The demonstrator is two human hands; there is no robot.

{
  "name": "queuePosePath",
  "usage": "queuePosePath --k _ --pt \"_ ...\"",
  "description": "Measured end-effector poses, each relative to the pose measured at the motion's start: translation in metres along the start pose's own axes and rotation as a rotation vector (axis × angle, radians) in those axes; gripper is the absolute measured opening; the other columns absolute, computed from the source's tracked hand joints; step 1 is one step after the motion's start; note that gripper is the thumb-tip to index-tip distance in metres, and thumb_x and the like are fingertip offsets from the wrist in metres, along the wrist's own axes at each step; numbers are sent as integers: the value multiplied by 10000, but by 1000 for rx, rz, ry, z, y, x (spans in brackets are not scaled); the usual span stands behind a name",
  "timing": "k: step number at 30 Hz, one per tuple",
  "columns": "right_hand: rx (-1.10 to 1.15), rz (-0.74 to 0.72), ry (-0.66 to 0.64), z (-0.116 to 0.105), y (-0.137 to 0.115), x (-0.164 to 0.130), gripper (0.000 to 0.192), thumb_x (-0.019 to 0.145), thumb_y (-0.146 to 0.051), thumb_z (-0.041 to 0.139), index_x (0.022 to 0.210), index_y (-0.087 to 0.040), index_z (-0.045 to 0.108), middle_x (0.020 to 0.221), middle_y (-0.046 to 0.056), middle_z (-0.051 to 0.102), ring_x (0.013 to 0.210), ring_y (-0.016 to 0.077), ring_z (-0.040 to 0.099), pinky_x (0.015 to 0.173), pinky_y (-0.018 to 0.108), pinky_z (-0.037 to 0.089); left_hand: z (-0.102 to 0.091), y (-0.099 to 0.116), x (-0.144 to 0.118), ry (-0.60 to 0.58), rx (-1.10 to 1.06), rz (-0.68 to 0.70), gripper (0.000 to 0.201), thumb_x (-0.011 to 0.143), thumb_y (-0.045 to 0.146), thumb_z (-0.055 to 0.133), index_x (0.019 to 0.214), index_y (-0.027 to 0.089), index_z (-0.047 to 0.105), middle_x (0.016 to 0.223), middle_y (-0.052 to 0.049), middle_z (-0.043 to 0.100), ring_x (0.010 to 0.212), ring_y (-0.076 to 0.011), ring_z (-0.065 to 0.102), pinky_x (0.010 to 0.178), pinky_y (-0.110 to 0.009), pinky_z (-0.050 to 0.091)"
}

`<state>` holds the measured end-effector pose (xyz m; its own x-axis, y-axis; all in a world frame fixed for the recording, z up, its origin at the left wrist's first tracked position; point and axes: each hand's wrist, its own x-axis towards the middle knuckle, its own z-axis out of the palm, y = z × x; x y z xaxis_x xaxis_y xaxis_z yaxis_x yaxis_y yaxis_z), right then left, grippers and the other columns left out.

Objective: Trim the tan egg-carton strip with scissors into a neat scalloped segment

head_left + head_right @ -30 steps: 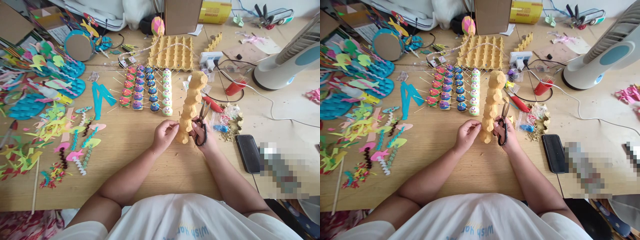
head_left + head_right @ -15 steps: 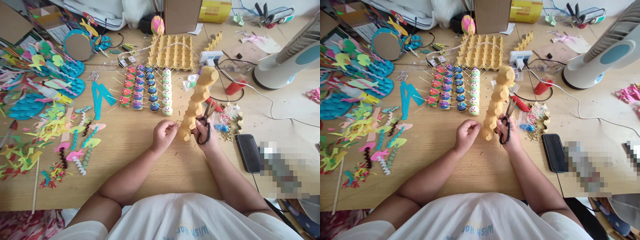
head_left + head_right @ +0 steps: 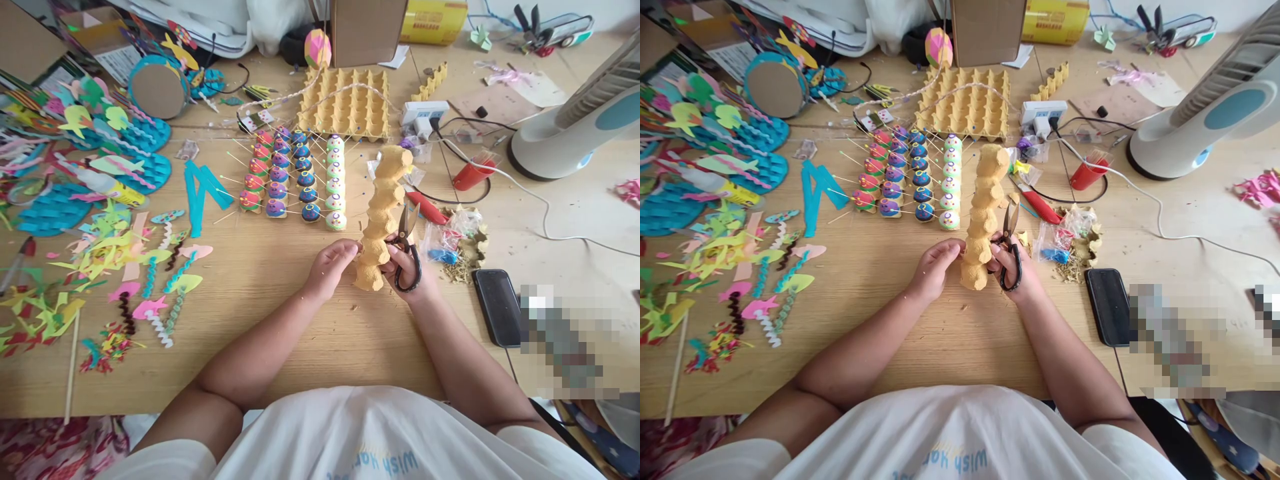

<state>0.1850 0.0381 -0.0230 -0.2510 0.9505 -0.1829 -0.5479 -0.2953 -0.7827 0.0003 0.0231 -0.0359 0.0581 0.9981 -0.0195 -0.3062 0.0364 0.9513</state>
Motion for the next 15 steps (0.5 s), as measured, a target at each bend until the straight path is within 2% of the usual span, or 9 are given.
queuePosePath --k 4,11,15 --pt "9 26 -3 0 1 0 358 772 -337 906 1004 -261 645 737 -71 517 553 51 418 511 180 385 1 -2 0 -29 -84 -61 312 868 503 808 848 194 776 876 -15 724 858 -155 620 832 -279 474" --pt "50 24 -2 1 -2 0 343 773 -318 910 1006 -251 668 741 -62 530 570 55 432 514 172 399 1 1 1 -114 -206 -154 348 709 436 945 921 207 792 908 -16 745 848 -153 647 816 -283 495" --pt "42 35 -10 0 0 0 339 775 -314 908 1003 -250 665 733 -66 524 561 50 418 511 170 395 2 2 1 -113 -213 -152 350 781 500 880 901 186 784 917 -38 753 878 -166 649 840 -295 491"
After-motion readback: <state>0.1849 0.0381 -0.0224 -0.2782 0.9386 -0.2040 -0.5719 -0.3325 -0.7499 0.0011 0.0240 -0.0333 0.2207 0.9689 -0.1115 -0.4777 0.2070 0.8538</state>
